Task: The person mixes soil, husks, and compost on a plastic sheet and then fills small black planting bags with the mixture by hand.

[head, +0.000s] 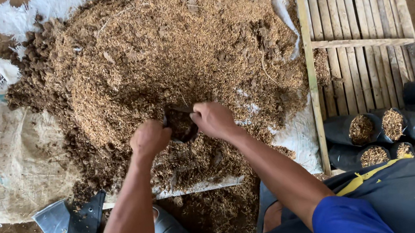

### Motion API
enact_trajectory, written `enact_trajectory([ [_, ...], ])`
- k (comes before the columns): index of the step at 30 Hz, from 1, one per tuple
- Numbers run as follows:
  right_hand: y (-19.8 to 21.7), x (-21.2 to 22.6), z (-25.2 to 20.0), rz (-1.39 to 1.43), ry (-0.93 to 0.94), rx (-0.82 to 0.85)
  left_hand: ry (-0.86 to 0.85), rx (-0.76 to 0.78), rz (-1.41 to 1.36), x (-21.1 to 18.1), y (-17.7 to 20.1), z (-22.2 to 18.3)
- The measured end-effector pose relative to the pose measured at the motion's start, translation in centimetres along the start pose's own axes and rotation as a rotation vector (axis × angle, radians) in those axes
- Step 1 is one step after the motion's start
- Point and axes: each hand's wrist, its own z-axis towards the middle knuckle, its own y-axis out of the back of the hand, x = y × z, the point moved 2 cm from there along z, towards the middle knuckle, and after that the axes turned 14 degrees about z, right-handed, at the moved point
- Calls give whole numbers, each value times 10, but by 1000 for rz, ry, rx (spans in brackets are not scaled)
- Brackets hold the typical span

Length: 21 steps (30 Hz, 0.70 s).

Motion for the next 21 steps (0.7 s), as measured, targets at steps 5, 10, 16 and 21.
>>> enact_trajectory([
  [5,35,48,-4,12,-118,90,-40,-35,-109,2,46,-16],
  [10,23,29,1,15,-181,126,-36,-60,-167,0,41,-18],
  [16,-11,-21,3,133,-160,105,42,-3,-106,-2,22,-38],
  [21,-1,-19,15,197,-161,265,24,-17,-168,-9,28,-30],
])
